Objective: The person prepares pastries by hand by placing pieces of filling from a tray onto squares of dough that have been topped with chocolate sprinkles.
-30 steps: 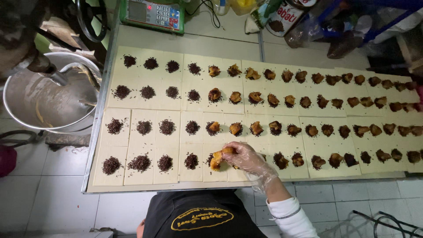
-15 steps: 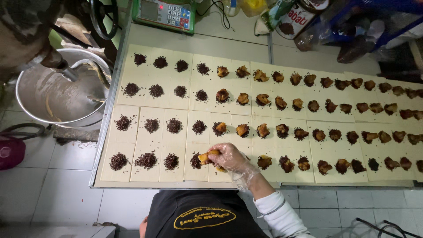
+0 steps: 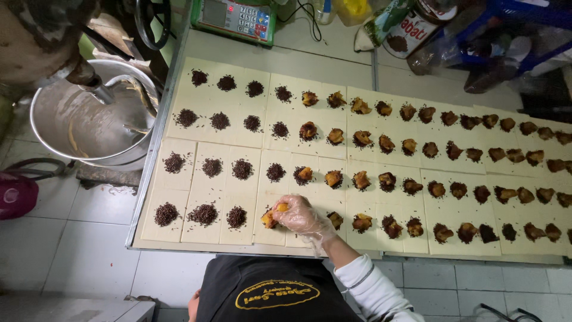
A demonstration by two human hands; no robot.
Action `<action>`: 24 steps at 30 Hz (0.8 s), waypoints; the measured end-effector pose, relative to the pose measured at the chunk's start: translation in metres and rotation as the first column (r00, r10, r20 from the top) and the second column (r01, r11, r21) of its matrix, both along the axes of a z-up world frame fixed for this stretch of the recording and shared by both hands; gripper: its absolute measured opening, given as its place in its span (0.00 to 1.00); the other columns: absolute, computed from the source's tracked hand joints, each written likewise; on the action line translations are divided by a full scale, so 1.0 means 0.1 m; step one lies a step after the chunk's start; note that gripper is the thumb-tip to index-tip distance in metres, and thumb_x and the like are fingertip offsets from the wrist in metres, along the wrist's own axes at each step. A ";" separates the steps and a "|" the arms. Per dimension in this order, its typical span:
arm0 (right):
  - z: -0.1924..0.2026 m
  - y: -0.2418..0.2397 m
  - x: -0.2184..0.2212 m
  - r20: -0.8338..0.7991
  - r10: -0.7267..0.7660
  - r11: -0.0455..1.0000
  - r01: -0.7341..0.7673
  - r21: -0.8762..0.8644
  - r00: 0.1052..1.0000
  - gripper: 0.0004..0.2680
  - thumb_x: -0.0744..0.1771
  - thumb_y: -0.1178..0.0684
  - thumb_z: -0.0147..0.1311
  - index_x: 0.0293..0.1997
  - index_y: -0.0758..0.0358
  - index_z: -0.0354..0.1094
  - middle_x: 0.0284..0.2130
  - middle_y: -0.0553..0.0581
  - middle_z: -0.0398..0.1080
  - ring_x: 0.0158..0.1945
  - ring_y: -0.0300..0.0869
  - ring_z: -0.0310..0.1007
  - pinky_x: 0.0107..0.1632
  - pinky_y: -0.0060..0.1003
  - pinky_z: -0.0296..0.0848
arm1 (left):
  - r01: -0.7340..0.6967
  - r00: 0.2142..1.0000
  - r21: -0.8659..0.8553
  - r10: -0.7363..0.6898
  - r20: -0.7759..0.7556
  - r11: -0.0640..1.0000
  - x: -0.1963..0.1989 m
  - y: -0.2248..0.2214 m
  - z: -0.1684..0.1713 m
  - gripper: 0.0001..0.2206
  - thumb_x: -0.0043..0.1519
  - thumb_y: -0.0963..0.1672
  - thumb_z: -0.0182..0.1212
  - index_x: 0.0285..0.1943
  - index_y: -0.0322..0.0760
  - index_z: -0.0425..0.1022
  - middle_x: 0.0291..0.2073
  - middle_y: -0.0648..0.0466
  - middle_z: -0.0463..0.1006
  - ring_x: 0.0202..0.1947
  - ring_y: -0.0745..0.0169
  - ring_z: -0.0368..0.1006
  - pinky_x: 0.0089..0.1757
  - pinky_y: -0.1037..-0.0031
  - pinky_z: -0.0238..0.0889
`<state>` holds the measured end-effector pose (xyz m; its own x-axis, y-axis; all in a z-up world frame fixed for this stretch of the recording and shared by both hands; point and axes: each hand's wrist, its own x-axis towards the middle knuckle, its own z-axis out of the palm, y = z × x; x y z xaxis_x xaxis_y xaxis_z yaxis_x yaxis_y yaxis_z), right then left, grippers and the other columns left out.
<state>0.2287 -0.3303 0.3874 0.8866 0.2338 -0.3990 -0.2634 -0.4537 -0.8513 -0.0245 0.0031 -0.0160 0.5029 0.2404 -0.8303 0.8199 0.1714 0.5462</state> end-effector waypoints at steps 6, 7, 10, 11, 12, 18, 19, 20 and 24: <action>0.14 -0.01 0.00 0.003 -0.033 0.993 0.033 -0.116 0.999 0.07 0.60 0.54 0.65 0.32 0.57 0.67 0.31 0.52 0.72 0.31 0.36 0.74 0.34 0.26 0.77 | 0.103 0.993 0.060 -0.099 -0.061 0.993 0.02 0.01 0.02 0.11 0.64 0.45 0.47 0.39 0.33 0.73 0.30 0.48 0.70 0.32 0.62 0.56 0.43 0.75 0.32; 0.01 -0.07 0.02 0.003 -0.033 0.993 0.033 -0.117 0.999 0.07 0.60 0.54 0.65 0.32 0.57 0.67 0.31 0.52 0.72 0.31 0.36 0.74 0.34 0.26 0.77 | 0.103 0.993 0.060 -0.099 -0.061 0.993 0.07 0.01 0.05 0.11 0.64 0.45 0.47 0.39 0.33 0.73 0.30 0.48 0.70 0.32 0.62 0.56 0.43 0.75 0.32; -0.12 -0.19 0.03 0.146 0.186 0.973 -0.202 0.107 0.972 0.01 0.67 0.61 0.51 0.38 0.68 0.66 0.27 0.55 0.71 0.30 0.38 0.74 0.33 0.25 0.80 | 0.183 0.911 0.129 -0.118 -0.394 0.975 0.15 0.01 0.09 0.21 0.61 0.51 0.52 0.62 0.44 0.73 0.51 0.47 0.78 0.45 0.44 0.73 0.45 0.56 0.59; 0.01 -0.18 0.03 0.039 0.148 0.987 -0.150 0.063 0.988 0.05 0.65 0.56 0.54 0.40 0.65 0.67 0.31 0.55 0.71 0.34 0.39 0.74 0.36 0.27 0.80 | 0.196 0.936 0.165 -0.134 -0.325 0.967 0.11 0.02 0.06 0.21 0.59 0.50 0.54 0.60 0.44 0.75 0.50 0.48 0.79 0.46 0.49 0.73 0.45 0.60 0.59; 0.13 -0.16 0.03 -0.067 0.102 0.995 -0.101 0.013 0.993 0.09 0.64 0.50 0.57 0.42 0.62 0.67 0.35 0.56 0.72 0.38 0.41 0.75 0.39 0.29 0.80 | 0.207 0.955 0.202 -0.153 -0.255 0.957 0.08 0.03 0.03 0.22 0.56 0.49 0.55 0.59 0.44 0.76 0.49 0.48 0.81 0.46 0.54 0.73 0.45 0.63 0.59; 0.23 -0.05 -0.01 0.160 0.120 0.990 -0.105 -0.099 0.980 0.04 0.60 0.56 0.63 0.27 0.57 0.70 0.28 0.52 0.75 0.34 0.38 0.75 0.41 0.31 0.79 | 0.253 0.933 0.197 -0.185 -0.309 0.947 0.12 0.04 -0.01 0.21 0.57 0.50 0.53 0.60 0.47 0.74 0.52 0.47 0.79 0.49 0.45 0.73 0.47 0.59 0.59; 0.19 -0.04 -0.02 0.160 0.118 0.990 -0.103 -0.099 0.980 0.04 0.60 0.56 0.63 0.27 0.57 0.70 0.28 0.52 0.75 0.34 0.38 0.75 0.41 0.31 0.79 | 0.254 0.933 0.197 -0.186 -0.309 0.947 0.11 0.04 -0.02 0.21 0.57 0.50 0.53 0.60 0.47 0.74 0.52 0.47 0.79 0.49 0.45 0.73 0.47 0.59 0.59; 0.16 -0.02 -0.02 0.116 0.066 0.989 -0.050 -0.143 0.991 0.03 0.60 0.55 0.64 0.27 0.56 0.72 0.28 0.52 0.76 0.34 0.37 0.75 0.40 0.31 0.78 | 0.254 0.942 0.206 -0.193 -0.276 0.945 0.10 0.05 -0.02 0.22 0.55 0.49 0.54 0.60 0.46 0.75 0.52 0.48 0.79 0.49 0.48 0.73 0.47 0.61 0.60; 0.03 -0.05 -0.01 0.007 0.059 0.963 -0.055 -0.263 0.998 0.04 0.60 0.52 0.64 0.34 0.51 0.78 0.38 0.51 0.79 0.23 0.32 0.71 0.39 0.27 0.78 | 0.224 0.930 0.141 -0.169 -0.327 0.964 0.14 0.05 -0.02 0.22 0.59 0.48 0.52 0.63 0.43 0.72 0.53 0.48 0.78 0.49 0.47 0.73 0.47 0.60 0.59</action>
<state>0.2274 -0.3350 0.3909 0.8811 0.1728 -0.4403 -0.2192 -0.6757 -0.7038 -0.0104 0.0084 -0.0175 0.2800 0.3169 -0.9062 0.9600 -0.0848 0.2670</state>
